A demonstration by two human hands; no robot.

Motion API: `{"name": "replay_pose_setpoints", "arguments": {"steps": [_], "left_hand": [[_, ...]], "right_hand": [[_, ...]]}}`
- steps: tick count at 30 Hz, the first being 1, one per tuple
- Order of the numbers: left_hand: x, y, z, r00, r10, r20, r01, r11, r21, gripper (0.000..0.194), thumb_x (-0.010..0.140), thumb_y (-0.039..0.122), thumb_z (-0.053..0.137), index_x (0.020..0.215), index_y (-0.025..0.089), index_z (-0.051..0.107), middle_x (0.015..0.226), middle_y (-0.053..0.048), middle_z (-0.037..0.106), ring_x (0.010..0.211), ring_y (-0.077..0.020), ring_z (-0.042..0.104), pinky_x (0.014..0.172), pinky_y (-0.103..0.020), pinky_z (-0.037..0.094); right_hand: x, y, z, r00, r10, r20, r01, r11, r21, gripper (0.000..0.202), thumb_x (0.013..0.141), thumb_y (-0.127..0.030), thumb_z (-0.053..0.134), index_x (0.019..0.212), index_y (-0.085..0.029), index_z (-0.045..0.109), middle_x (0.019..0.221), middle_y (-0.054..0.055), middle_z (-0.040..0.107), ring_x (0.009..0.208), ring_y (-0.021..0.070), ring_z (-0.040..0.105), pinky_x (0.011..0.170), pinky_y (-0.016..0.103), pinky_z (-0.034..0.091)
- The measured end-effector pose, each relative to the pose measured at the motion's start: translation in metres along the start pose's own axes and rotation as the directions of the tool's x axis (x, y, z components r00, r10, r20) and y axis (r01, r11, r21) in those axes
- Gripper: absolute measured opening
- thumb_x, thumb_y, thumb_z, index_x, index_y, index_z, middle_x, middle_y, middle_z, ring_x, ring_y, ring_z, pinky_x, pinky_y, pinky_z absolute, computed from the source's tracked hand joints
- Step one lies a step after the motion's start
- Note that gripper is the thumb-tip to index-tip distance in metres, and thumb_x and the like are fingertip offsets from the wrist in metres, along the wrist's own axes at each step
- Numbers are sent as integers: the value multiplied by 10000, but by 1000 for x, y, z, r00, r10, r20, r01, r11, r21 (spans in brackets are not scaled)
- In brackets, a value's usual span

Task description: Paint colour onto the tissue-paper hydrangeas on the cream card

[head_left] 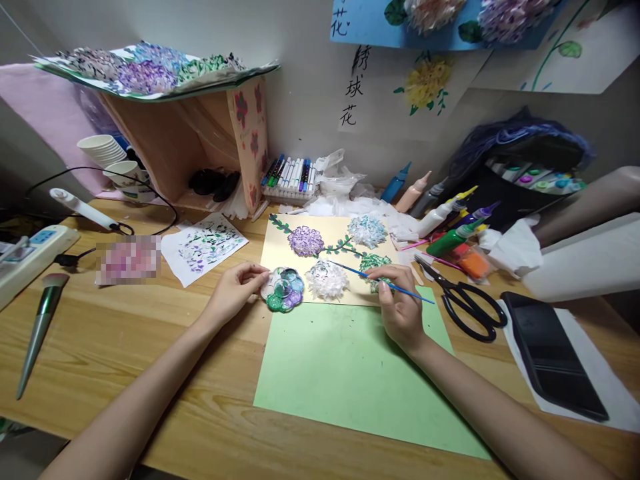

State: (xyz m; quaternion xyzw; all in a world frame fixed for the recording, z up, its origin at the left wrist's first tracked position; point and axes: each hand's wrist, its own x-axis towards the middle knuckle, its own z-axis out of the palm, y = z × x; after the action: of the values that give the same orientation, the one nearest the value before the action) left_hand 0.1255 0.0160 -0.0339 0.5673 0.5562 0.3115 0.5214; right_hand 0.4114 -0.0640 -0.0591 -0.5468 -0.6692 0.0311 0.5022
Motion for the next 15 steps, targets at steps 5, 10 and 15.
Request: {"name": "replay_pose_setpoints", "arguments": {"steps": [5, 10, 15], "left_hand": [[-1, 1, 0, 1000, 0, -4, 0, 1000, -2, 384, 658, 475, 718, 845, 141, 680, 701, -23, 643, 555, -116, 519, 440, -209, 368], [-1, 0, 0, 1000, 8, -2, -8, 1000, -3, 378, 657, 472, 723, 843, 145, 688, 702, -26, 649, 563, -123, 532, 445, -211, 381], [0, -2, 0, 1000, 14, -2, -14, 1000, -5, 370, 662, 465, 722, 843, 144, 690, 691, -25, 647, 548, -120, 526, 446, -214, 383]], "right_hand": [[1, -1, 0, 1000, -15, 20, 16, 1000, -15, 176, 924, -191, 436, 946, -256, 598, 915, 25, 659, 957, 218, 554, 842, 375, 437], [2, -2, 0, 999, -5, 44, 7, 999, -47, 189, 917, -193, 443, 945, -269, 614, 915, 31, 665, 959, 236, 553, 833, 400, 438], [2, -2, -1, 999, 0, 43, 2, 999, -48, 189, 902, -200, 449, 936, -275, 620, 908, 28, 678, 958, 248, 548, 838, 420, 437]]}}
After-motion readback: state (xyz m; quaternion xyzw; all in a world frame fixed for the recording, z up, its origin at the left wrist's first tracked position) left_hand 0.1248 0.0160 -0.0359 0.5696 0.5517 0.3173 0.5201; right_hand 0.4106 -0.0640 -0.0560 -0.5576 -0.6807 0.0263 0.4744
